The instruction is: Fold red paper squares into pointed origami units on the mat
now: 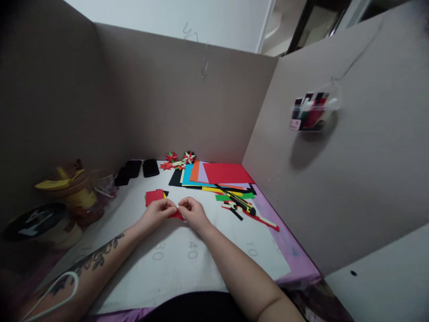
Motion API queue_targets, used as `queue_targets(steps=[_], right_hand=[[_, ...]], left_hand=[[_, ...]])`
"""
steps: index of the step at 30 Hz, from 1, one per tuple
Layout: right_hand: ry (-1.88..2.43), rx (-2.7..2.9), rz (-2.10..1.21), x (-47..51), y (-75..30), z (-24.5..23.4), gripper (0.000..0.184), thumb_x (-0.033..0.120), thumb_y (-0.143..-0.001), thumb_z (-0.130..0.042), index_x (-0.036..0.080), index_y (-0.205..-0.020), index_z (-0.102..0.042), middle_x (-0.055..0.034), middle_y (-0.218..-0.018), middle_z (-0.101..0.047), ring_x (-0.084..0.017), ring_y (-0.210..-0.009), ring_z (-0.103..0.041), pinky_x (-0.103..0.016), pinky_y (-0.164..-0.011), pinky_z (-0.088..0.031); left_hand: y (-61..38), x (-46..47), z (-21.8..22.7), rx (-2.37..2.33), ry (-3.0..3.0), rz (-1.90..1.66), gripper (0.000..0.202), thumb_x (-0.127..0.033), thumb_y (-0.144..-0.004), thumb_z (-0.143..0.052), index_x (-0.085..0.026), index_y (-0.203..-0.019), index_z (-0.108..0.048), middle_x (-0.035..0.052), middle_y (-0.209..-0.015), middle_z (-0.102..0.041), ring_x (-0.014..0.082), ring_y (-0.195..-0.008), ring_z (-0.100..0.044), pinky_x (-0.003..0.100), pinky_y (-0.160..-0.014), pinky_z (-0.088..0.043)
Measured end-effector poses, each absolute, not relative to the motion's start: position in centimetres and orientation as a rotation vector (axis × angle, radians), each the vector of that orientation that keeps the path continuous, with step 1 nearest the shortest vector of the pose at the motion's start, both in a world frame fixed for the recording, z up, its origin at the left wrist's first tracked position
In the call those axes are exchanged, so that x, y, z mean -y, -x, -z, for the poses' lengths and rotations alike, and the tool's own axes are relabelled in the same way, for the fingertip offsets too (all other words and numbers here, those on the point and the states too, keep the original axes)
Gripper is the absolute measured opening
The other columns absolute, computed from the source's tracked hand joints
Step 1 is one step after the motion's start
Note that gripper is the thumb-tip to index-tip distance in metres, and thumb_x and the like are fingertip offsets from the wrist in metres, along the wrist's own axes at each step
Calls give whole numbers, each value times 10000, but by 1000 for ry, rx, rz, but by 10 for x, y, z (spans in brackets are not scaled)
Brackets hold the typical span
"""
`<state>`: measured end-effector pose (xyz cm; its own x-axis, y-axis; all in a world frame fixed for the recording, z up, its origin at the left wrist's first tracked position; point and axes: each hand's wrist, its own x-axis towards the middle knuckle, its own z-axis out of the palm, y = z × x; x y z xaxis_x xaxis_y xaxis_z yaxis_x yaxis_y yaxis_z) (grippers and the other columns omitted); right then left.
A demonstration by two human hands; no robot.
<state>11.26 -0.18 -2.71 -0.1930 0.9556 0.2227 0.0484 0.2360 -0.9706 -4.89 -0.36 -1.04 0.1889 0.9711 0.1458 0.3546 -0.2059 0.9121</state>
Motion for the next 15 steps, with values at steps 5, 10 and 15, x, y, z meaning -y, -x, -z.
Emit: queue_targets(steps=[5,10,15], right_hand=[[921,1518,-1184,5,-107,28,146,235,-687,-561,191,-798,-477,44,-667,-500,-92,-556,-468,-199,-506,-381],[914,1514,-1163,3,-108,29,144,197,-668,-555,193,-768,-451,65,-641,-449,-75,-529,-437,-185,-491,-356],[909,1416,-1336,4,-108,30,185,176,-638,-556,200,-782,-442,88,-593,-456,-60,-442,-447,-168,-430,-337]], left_hand=[[47,7,9,-1246,-1659,-984,252,-367,-662,-626,-159,-803,-597,-56,-494,-527,97,-461,-464,193,-462,-303],[52,0,14,-1220,-1633,-1067,266,-359,-687,-600,-158,-860,-577,-43,-523,-559,113,-487,-514,203,-482,-345],[58,-8,17,-1211,-1583,-1147,277,-348,-681,-613,-154,-873,-573,-37,-532,-554,122,-501,-535,219,-514,-387]])
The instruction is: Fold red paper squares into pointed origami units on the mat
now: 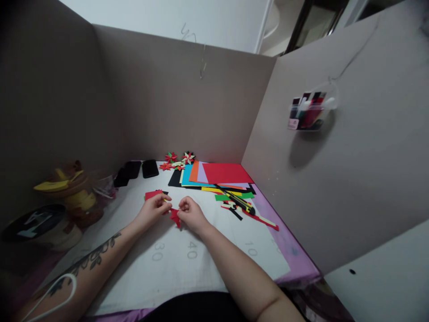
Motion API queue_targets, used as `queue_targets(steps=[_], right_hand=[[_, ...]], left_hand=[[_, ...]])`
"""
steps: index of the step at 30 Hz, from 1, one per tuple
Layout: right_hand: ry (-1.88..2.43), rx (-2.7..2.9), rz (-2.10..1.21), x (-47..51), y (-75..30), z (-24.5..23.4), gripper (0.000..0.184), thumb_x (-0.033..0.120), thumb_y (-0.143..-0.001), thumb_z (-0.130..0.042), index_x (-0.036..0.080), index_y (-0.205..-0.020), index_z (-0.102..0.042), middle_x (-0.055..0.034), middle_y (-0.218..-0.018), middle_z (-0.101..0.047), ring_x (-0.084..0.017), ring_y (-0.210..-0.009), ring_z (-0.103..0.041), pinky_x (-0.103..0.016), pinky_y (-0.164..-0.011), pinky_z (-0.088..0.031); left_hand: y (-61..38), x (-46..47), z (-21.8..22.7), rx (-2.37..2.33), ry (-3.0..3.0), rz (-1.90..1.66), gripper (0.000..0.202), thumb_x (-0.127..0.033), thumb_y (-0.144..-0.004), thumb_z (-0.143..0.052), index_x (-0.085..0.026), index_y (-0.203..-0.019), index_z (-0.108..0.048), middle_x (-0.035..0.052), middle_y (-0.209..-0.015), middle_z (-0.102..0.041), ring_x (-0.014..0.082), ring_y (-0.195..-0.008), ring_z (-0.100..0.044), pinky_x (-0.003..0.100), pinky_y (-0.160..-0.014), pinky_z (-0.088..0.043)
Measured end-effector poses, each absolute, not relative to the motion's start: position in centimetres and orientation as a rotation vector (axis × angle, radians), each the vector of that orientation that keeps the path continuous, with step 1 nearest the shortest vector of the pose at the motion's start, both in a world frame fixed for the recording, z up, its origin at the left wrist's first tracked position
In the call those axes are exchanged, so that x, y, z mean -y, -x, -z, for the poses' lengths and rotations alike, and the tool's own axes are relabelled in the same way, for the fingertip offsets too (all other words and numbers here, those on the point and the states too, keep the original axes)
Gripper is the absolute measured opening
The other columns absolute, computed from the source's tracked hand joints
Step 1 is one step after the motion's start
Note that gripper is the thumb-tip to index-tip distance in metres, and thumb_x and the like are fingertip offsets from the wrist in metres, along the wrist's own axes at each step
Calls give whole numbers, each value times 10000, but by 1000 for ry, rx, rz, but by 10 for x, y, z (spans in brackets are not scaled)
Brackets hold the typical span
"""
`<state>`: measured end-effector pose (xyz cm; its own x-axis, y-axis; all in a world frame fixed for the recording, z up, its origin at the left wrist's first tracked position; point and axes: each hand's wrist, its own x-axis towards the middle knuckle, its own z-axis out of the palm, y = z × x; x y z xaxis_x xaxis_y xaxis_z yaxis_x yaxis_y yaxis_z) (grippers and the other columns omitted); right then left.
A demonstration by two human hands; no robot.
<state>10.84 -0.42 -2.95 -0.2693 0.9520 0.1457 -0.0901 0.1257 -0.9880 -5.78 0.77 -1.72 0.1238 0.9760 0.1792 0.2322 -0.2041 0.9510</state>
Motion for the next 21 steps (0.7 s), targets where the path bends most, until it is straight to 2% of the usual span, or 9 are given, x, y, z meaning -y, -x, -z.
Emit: queue_targets(steps=[4,7,9,12,16,21], right_hand=[[975,1270,-1375,-4,-114,32,187,152,-625,-513,212,-770,-411,97,-513,-468,-93,-405,-495,-178,-404,-346],[1061,1232,-1243,-17,-121,34,124,148,-628,-486,205,-721,-426,82,-477,-474,-91,-396,-457,-177,-395,-319],[1092,1290,-1089,-26,-126,36,87,138,-626,-467,191,-695,-476,54,-523,-501,-97,-450,-473,-194,-430,-350],[1173,1429,-844,-38,-130,40,130,129,-641,-437,182,-695,-542,19,-618,-557,-124,-570,-516,-234,-539,-409],[1331,1681,-538,-53,-132,48,181,111,-664,-436,196,-695,-592,4,-718,-609,-154,-730,-534,-264,-685,-411],[1477,1803,-380,-66,-134,57,236,95,-717,-443,222,-767,-635,-6,-798,-640,-174,-818,-516,-255,-705,-384]], left_hand=[[74,-16,10,-1305,-1554,-1235,284,-375,-712,-581,-152,-889,-585,-13,-595,-587,126,-541,-537,222,-530,-390],[96,-25,2,-1516,-1638,-1309,275,-388,-731,-546,-160,-868,-617,30,-718,-638,158,-639,-564,237,-568,-392],[110,-30,-1,-1635,-1757,-1290,246,-371,-734,-527,-170,-823,-640,50,-772,-659,188,-705,-577,257,-620,-401],[123,-33,-1,-1690,-1999,-1066,213,-345,-694,-563,-190,-789,-674,69,-816,-681,227,-775,-587,280,-687,-404],[122,-31,2,-1674,-2263,-618,227,-382,-693,-584,-206,-796,-684,64,-857,-686,230,-811,-586,283,-724,-403],[116,-27,8,-1718,-2492,-370,294,-436,-695,-597,-227,-894,-654,67,-959,-667,256,-927,-564,298,-746,-400]])
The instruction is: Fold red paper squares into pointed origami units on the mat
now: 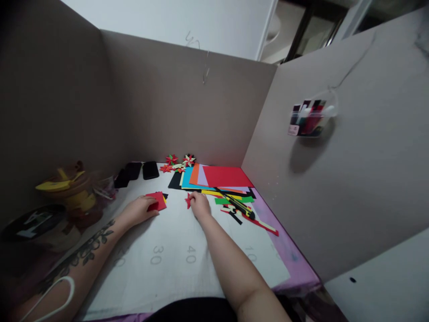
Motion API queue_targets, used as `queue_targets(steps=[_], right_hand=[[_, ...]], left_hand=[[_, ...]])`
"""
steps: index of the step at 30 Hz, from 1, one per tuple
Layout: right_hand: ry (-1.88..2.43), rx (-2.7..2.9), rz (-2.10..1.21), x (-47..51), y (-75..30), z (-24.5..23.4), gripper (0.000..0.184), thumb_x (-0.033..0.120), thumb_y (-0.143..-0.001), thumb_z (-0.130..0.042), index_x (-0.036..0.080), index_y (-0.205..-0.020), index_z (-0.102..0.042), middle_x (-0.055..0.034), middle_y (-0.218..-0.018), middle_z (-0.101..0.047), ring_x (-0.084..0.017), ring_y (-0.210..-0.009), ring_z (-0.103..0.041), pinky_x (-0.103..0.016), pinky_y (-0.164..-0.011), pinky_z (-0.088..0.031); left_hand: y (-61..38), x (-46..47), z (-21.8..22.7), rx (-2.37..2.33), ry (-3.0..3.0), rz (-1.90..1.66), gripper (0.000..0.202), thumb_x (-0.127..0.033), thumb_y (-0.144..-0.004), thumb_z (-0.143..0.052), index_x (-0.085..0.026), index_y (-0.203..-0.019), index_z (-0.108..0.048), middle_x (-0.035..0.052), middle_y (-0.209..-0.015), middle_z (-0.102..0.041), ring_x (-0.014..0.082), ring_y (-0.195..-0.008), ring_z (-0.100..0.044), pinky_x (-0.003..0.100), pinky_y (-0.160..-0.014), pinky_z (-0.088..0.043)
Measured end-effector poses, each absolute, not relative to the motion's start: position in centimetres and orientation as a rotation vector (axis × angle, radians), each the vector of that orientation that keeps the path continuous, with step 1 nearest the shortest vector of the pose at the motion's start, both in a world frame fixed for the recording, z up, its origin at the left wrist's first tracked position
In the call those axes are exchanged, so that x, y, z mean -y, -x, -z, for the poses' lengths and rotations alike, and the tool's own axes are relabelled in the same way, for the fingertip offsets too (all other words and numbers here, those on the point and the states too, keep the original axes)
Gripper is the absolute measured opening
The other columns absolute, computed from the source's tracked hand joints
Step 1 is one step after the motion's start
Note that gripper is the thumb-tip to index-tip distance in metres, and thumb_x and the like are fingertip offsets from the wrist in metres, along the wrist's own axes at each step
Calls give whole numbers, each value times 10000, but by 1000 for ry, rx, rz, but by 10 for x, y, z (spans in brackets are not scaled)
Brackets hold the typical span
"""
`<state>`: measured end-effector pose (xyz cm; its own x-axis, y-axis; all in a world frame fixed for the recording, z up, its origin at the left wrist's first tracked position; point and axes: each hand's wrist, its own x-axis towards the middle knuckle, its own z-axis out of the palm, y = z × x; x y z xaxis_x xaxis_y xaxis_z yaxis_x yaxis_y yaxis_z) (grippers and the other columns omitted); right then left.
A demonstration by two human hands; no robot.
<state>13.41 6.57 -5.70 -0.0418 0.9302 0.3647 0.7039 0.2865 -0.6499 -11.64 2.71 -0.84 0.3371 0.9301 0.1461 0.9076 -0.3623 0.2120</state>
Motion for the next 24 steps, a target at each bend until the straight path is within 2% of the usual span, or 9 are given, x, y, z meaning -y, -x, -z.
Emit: queue_targets(steps=[9,14,18,24], right_hand=[[1520,1974,-163,-68,-136,62,231,81,-732,-516,222,-749,-699,-56,-929,-602,-202,-912,-467,-288,-774,-364],[1512,2024,-205,-66,-137,61,153,153,-738,-559,219,-766,-694,-47,-911,-614,-200,-897,-475,-288,-778,-370],[1545,2034,-288,-65,-140,58,117,208,-715,-605,231,-793,-689,-30,-939,-631,-204,-926,-487,-291,-794,-373],[1555,2105,-314,-61,-144,54,200,333,-689,-648,262,-870,-697,-22,-1097,-612,-233,-1043,-475,-324,-853,-368]], left_hand=[[115,-25,14,-1730,-2550,-315,330,-444,-722,-551,-201,-919,-657,107,-935,-658,281,-902,-561,317,-714,-390],[113,-24,15,-1728,-2578,-316,341,-438,-731,-534,-183,-918,-661,133,-913,-660,314,-904,-561,346,-717,-388],[112,-24,12,-1736,-2547,-309,299,-408,-716,-544,-182,-868,-669,142,-870,-664,317,-836,-583,346,-681,-385],[107,-20,13,-1790,-2552,-224,270,-324,-762,-455,-182,-856,-664,141,-815,-666,285,-715,-609,329,-614,-372]])
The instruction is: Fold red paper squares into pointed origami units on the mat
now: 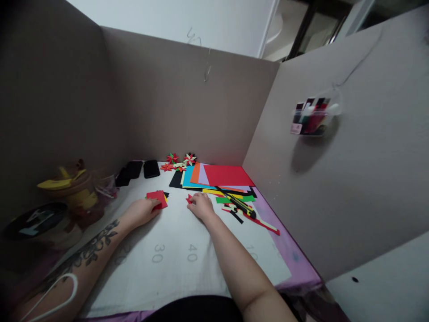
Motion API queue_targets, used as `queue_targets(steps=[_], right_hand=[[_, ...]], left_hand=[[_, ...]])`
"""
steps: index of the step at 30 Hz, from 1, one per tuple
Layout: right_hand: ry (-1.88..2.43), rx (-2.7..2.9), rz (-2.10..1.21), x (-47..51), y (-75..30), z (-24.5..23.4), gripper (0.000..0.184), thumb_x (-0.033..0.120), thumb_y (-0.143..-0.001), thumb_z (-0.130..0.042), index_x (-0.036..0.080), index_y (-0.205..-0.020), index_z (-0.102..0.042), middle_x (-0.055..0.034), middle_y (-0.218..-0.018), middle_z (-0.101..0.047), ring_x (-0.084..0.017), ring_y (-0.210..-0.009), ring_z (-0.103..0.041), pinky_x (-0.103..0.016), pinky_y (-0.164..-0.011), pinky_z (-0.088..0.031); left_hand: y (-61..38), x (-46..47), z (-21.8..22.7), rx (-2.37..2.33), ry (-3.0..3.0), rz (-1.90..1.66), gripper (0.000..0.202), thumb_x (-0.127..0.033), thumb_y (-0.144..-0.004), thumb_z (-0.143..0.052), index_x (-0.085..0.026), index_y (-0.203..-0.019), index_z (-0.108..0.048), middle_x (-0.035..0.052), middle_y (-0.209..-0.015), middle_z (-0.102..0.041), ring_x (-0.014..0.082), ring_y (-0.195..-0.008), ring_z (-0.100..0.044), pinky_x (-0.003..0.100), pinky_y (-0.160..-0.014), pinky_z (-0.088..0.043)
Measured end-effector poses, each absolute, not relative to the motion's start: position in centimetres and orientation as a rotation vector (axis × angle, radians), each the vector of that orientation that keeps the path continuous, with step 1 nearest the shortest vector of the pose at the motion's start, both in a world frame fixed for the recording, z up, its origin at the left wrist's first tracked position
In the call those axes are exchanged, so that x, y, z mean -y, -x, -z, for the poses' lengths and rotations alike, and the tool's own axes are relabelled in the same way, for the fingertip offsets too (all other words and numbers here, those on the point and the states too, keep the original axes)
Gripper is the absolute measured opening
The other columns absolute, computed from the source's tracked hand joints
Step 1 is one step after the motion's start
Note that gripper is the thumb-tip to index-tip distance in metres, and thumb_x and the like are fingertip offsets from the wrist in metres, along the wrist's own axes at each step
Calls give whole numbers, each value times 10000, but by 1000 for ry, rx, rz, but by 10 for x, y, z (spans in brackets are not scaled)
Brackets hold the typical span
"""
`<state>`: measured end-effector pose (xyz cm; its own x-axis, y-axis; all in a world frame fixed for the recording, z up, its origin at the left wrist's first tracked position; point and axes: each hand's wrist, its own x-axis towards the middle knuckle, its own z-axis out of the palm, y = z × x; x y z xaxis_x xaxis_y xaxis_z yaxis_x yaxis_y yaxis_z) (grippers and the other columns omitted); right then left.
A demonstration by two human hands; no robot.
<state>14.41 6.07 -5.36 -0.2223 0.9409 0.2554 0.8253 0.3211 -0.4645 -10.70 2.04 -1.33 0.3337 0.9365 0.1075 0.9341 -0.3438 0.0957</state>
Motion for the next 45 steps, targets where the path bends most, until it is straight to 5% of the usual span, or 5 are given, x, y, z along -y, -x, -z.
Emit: queue_targets(steps=[15,19,25,33,45], right_hand=[[1529,2207,-229,-43,-137,45,382,366,-805,-523,247,-1161,-592,-54,-1318,-496,-272,-1185,-382,-416,-960,-323],[1257,2089,-199,-32,-131,38,403,267,-819,-516,212,-1218,-539,-81,-1273,-522,-238,-1173,-391,-421,-1003,-306],[830,2156,-249,-13,-119,32,644,43,-761,-447,290,-1350,-357,-56,-1174,-557,-210,-1079,-462,-433,-970,-363],[750,1979,-340,-13,-119,36,366,56,-754,-459,233,-1011,-648,-49,-906,-656,-181,-913,-550,-367,-865,-441],[913,1583,-917,-13,-115,33,135,294,-779,-551,189,-826,-622,-22,-789,-639,-155,-740,-578,-282,-707,-450]], left_hand=[[104,-15,-1,-2012,-2372,-726,264,-269,-812,-412,-165,-791,-654,113,-769,-677,234,-702,-613,317,-636,-413],[98,-15,-13,-1673,-1750,-1448,185,-303,-759,-514,-178,-858,-607,49,-824,-674,196,-751,-621,291,-679,-463],[71,-11,-4,-1084,-839,-1311,217,-166,-605,-647,-128,-796,-552,22,-698,-642,111,-579,-598,204,-524,-488],[51,4,6,-901,-812,-1223,315,-162,-620,-681,-158,-899,-534,11,-751,-647,119,-656,-623,223,-606,-508],[64,-10,20,-1106,-1209,-1216,276,-257,-585,-691,-153,-763,-507,-34,-560,-579,97,-488,-537,193,-490,-375]])
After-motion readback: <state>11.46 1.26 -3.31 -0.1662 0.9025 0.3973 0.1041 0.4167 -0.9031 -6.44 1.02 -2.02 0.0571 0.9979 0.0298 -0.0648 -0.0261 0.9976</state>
